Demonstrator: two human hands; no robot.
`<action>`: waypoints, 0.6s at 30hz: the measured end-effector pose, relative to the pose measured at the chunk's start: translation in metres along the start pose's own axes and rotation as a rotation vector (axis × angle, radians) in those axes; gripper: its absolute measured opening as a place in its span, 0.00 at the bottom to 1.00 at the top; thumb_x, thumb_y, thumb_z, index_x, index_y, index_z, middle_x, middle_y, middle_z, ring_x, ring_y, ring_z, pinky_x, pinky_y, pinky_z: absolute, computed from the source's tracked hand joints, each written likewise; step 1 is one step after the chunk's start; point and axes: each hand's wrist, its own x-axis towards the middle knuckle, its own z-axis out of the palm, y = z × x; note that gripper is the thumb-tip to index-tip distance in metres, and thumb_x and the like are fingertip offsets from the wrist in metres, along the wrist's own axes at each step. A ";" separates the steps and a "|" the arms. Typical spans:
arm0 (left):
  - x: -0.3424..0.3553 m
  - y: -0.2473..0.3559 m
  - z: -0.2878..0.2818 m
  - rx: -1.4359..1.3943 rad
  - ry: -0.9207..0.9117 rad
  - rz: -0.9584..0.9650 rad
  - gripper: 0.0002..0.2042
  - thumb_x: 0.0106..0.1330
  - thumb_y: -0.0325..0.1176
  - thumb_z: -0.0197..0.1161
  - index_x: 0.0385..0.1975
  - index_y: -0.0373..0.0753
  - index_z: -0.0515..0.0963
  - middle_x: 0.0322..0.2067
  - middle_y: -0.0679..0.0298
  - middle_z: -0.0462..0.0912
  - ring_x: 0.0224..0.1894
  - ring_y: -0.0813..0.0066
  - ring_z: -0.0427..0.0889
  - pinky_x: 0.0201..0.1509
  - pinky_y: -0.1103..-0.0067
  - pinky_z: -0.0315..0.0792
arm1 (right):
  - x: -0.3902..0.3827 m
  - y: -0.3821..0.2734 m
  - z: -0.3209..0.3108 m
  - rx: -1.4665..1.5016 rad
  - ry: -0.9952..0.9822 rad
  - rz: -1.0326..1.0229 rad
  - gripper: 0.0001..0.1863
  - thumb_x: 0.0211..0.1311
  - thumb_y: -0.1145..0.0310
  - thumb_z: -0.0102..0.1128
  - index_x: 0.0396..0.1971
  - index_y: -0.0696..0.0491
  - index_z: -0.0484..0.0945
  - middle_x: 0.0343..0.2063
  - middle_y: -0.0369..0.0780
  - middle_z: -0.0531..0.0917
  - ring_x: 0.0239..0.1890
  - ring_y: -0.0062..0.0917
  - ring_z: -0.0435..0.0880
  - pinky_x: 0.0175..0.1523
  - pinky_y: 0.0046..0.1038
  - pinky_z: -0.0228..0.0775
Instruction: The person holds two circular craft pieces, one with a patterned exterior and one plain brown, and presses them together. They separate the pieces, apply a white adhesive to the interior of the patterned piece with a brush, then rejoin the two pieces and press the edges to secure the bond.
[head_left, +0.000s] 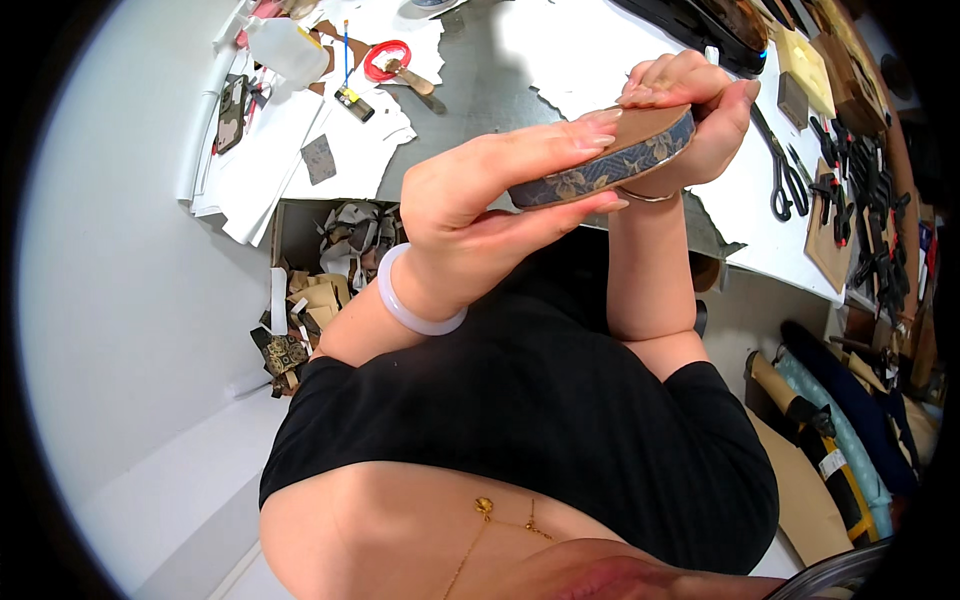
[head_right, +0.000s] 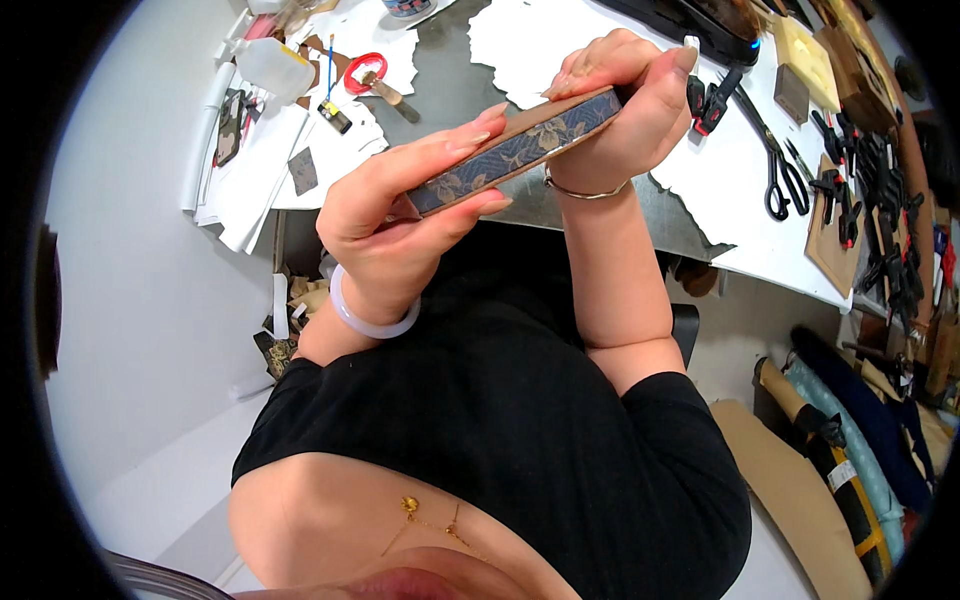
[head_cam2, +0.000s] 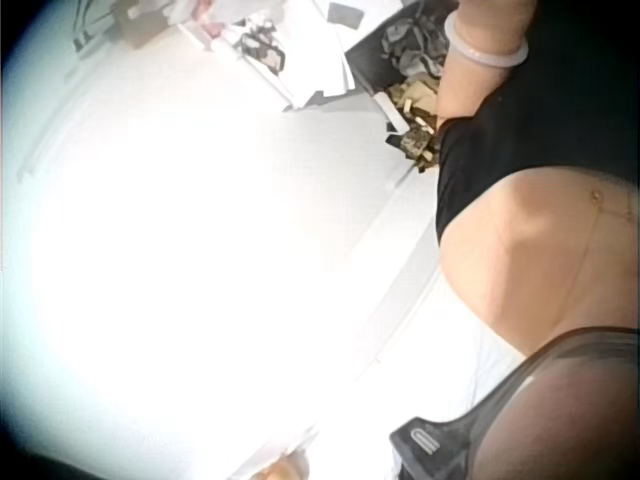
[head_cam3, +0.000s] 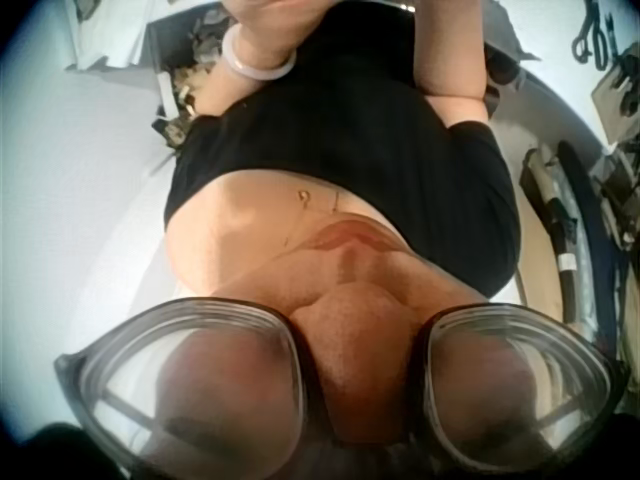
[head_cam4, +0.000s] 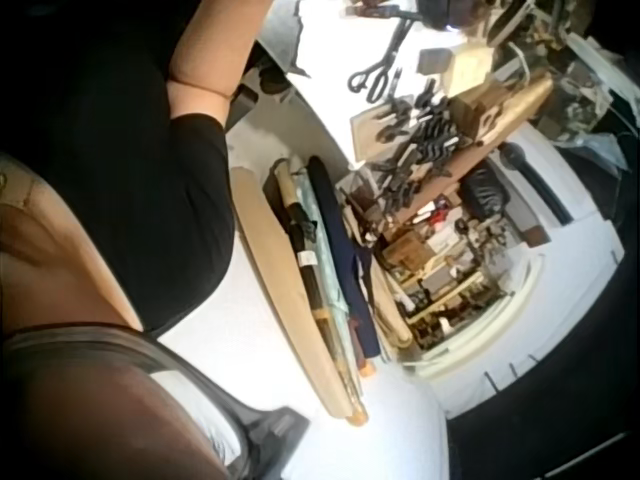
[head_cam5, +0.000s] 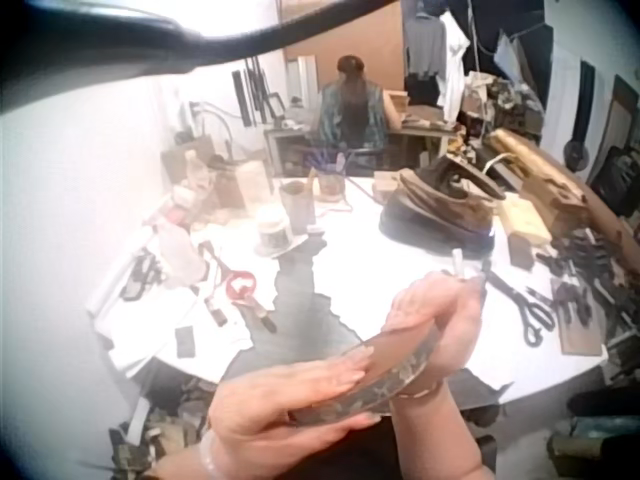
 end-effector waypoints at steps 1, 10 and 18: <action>-0.001 -0.001 0.001 -0.029 0.011 -0.034 0.20 0.56 0.15 0.73 0.49 0.24 0.78 0.45 0.44 0.85 0.54 0.46 0.84 0.63 0.57 0.76 | 0.000 0.000 -0.001 -0.016 0.003 -0.007 0.37 0.81 0.52 0.19 0.17 0.53 0.73 0.16 0.38 0.74 0.17 0.24 0.73 0.28 0.27 0.69; 0.000 -0.002 0.000 0.019 -0.037 -0.007 0.22 0.55 0.16 0.74 0.51 0.24 0.77 0.48 0.42 0.84 0.56 0.45 0.83 0.64 0.58 0.75 | -0.004 0.004 -0.002 -0.047 0.028 -0.025 0.36 0.81 0.51 0.20 0.18 0.53 0.72 0.16 0.37 0.73 0.18 0.24 0.72 0.29 0.28 0.69; -0.009 -0.016 0.004 0.045 -0.036 -0.016 0.26 0.52 0.21 0.78 0.52 0.24 0.77 0.48 0.40 0.84 0.55 0.45 0.84 0.60 0.59 0.78 | -0.011 0.013 -0.024 0.056 -0.028 0.068 0.36 0.80 0.51 0.20 0.19 0.53 0.74 0.17 0.38 0.74 0.19 0.25 0.73 0.30 0.29 0.70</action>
